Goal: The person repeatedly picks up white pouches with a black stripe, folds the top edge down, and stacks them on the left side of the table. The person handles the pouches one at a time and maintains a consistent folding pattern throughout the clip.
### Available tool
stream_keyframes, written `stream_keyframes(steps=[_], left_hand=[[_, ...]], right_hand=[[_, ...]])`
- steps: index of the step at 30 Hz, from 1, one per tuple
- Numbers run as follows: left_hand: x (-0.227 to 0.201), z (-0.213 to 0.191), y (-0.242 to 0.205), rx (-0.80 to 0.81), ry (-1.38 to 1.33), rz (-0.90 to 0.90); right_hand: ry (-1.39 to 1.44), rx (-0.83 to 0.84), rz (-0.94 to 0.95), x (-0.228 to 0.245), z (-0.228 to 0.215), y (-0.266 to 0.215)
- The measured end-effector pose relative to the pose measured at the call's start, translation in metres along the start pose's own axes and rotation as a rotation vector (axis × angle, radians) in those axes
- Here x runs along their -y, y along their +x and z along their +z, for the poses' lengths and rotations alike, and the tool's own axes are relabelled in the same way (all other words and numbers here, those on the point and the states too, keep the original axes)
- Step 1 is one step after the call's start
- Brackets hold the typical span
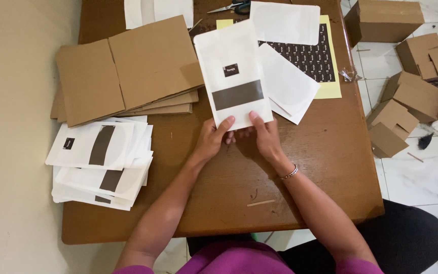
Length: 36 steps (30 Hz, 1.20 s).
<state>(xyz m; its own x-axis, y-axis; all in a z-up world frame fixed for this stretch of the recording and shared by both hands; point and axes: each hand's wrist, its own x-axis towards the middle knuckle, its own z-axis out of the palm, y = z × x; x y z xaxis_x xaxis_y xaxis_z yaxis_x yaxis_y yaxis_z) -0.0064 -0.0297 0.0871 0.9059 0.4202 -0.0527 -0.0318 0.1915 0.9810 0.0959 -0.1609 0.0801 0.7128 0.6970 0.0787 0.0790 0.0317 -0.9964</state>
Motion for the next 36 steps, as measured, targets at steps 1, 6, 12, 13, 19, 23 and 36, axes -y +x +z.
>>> stream_keyframes(steps=[1, 6, 12, 13, 19, 23, 36], left_hand=[[0.004, -0.003, 0.002, -0.006, 0.013, 0.011], [0.015, -0.004, 0.006, -0.02, -0.01, 0.046], [0.002, -0.009, 0.009, -0.144, 0.052, 0.153], [0.002, -0.009, 0.009, -0.139, 0.064, 0.17], [-0.018, -0.006, 0.004, -0.164, 0.126, 0.191], [-0.02, -0.01, 0.004, -0.223, 0.144, 0.229], [-0.011, -0.012, 0.005, -0.137, 0.09, 0.173]], right_hand=[[-0.001, -0.055, -0.012, 0.005, 0.0, 0.001], [0.023, -0.142, -0.03, -0.006, -0.002, 0.002], [-0.06, -0.092, -0.038, -0.004, -0.003, 0.004], [-0.105, -0.111, -0.055, 0.001, -0.006, 0.006], [-0.213, -0.114, -0.125, -0.002, -0.015, 0.008], [-0.22, -0.033, -0.099, 0.004, -0.012, 0.011], [-0.02, -0.092, -0.053, 0.004, -0.025, 0.018]])
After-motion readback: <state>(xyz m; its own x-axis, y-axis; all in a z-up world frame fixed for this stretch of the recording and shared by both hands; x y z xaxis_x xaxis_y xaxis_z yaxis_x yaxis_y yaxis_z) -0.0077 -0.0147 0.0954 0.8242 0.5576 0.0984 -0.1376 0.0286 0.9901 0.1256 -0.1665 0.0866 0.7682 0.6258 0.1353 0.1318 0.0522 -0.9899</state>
